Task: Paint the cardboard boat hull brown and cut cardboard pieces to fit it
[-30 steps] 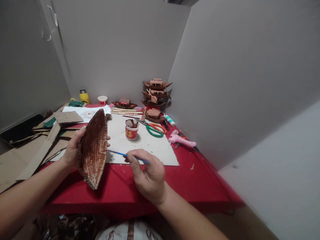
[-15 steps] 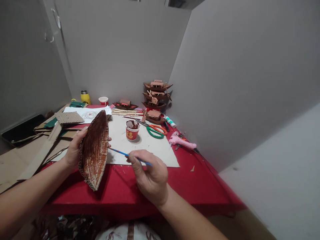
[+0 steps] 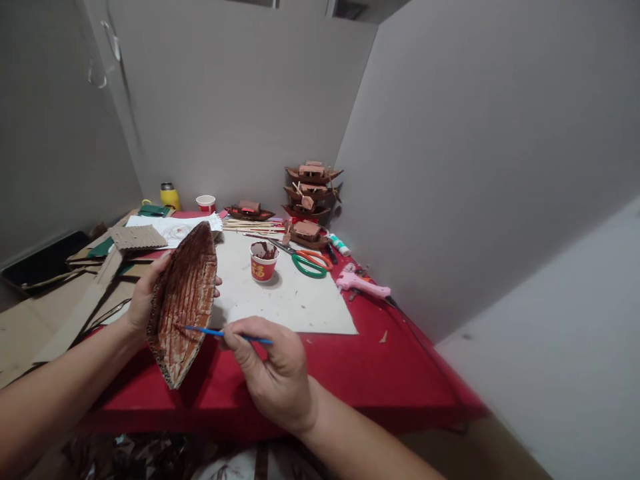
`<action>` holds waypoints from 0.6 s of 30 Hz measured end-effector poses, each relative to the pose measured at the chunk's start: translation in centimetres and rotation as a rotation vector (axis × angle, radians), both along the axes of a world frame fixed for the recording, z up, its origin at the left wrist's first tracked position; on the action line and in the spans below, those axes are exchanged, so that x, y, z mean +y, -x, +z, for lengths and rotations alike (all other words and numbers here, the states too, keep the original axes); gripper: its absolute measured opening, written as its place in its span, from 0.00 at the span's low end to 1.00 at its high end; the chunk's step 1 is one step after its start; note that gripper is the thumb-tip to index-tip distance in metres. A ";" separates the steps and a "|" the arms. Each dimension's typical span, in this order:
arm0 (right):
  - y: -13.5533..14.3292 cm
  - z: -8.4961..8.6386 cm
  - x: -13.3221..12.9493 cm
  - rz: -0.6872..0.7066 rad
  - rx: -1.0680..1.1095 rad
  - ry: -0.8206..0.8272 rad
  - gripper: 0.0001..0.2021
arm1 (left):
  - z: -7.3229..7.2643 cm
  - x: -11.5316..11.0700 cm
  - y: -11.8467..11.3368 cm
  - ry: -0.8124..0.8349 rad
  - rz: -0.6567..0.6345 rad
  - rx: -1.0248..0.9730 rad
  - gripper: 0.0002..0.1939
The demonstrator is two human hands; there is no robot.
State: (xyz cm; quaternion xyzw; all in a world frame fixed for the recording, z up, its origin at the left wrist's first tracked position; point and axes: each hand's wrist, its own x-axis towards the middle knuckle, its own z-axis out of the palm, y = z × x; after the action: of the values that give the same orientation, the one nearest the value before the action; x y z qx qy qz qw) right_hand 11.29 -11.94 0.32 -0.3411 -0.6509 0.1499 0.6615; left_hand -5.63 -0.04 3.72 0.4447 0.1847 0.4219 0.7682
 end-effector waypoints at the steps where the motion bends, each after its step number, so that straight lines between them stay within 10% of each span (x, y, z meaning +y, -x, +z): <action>1: -0.1 0.0 -0.1 0.008 -0.005 0.012 0.06 | 0.0 0.0 0.0 0.010 -0.002 -0.003 0.23; 18: 1.0 0.7 -0.3 0.064 0.016 -0.003 0.10 | 0.2 0.9 0.3 0.174 -0.139 0.019 0.31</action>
State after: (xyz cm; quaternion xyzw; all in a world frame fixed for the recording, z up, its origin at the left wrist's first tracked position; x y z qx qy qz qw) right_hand 10.26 -12.21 1.05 -0.3180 -0.6565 0.1725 0.6620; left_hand -5.90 0.86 3.88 0.3921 0.1965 0.3456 0.8296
